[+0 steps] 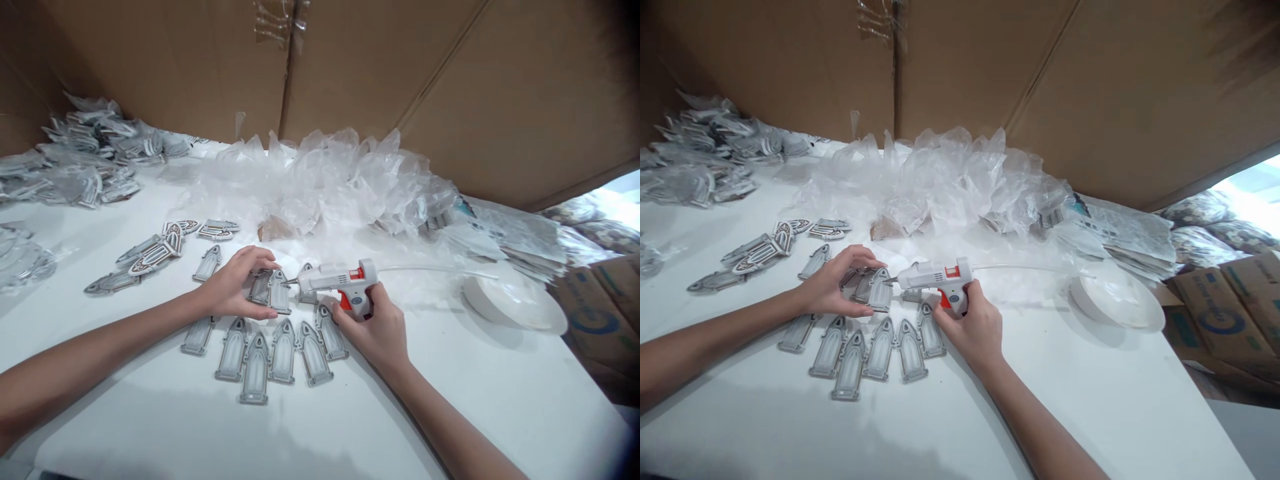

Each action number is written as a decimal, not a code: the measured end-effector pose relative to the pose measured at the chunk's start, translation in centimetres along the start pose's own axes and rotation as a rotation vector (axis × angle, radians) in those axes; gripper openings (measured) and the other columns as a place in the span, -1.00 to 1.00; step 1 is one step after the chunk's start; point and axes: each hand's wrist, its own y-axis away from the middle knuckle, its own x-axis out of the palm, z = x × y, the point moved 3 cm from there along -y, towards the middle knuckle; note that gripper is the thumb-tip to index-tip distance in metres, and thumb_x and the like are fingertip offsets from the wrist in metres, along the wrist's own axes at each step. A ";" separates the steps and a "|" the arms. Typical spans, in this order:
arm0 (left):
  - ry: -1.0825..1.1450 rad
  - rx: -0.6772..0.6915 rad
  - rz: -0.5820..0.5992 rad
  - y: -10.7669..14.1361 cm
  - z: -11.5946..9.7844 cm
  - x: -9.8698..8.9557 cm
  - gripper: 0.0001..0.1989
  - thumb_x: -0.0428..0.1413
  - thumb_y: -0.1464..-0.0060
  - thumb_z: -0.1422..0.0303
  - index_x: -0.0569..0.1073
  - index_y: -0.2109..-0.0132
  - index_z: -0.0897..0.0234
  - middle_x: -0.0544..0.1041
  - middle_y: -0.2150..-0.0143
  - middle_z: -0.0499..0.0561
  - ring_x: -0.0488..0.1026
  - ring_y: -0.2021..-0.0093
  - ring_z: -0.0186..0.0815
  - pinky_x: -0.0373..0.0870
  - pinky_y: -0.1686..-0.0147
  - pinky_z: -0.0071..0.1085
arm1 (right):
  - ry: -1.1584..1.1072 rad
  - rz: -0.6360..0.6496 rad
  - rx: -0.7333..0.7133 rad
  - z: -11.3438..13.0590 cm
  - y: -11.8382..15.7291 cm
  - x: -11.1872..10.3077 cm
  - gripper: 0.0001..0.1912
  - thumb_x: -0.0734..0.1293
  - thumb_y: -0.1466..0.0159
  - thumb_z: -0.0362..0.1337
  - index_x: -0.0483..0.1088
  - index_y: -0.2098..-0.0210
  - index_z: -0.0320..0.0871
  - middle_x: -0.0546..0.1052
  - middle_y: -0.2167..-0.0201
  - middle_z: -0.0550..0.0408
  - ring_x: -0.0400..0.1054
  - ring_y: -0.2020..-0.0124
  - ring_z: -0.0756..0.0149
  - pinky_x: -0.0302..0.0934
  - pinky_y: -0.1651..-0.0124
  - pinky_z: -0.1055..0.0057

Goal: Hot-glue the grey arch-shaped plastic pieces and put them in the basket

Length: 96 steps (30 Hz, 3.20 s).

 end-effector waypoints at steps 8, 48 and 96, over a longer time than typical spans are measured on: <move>0.019 0.006 0.001 0.1 0.2 -0.1 -0.18 0.35 0.19 0.05 0.15 -0.14 0.18 0.43 -0.12 0.18 0.33 -0.25 -0.03 0.16 -0.30 -0.01 | 0.001 -0.014 -0.015 0.0 0.1 -0.1 -0.61 0.33 -0.07 0.03 0.15 0.40 -0.12 0.25 0.64 0.24 0.09 0.64 0.49 -0.02 0.54 0.53; -0.271 0.334 -0.115 0.6 -0.6 0.3 -0.23 0.21 0.03 -0.07 0.20 -0.20 0.23 0.45 -0.04 0.11 0.50 -0.05 -0.18 0.01 -0.38 0.04 | -0.017 -0.033 -0.128 -0.2 0.3 0.1 -0.69 0.36 -0.10 -0.11 0.18 0.37 -0.15 0.24 0.67 0.29 0.05 0.68 0.54 -0.03 0.60 0.57; -0.289 0.262 -0.196 0.5 -0.8 0.0 -0.31 0.27 -0.01 0.16 0.10 -0.16 0.20 0.42 -0.16 0.17 0.42 -0.18 -0.15 0.03 -0.36 0.08 | -0.060 -0.004 0.062 0.2 -0.1 -0.4 -0.61 0.36 -0.04 0.00 0.18 0.39 -0.13 0.26 0.63 0.25 0.05 0.65 0.51 0.02 0.58 0.53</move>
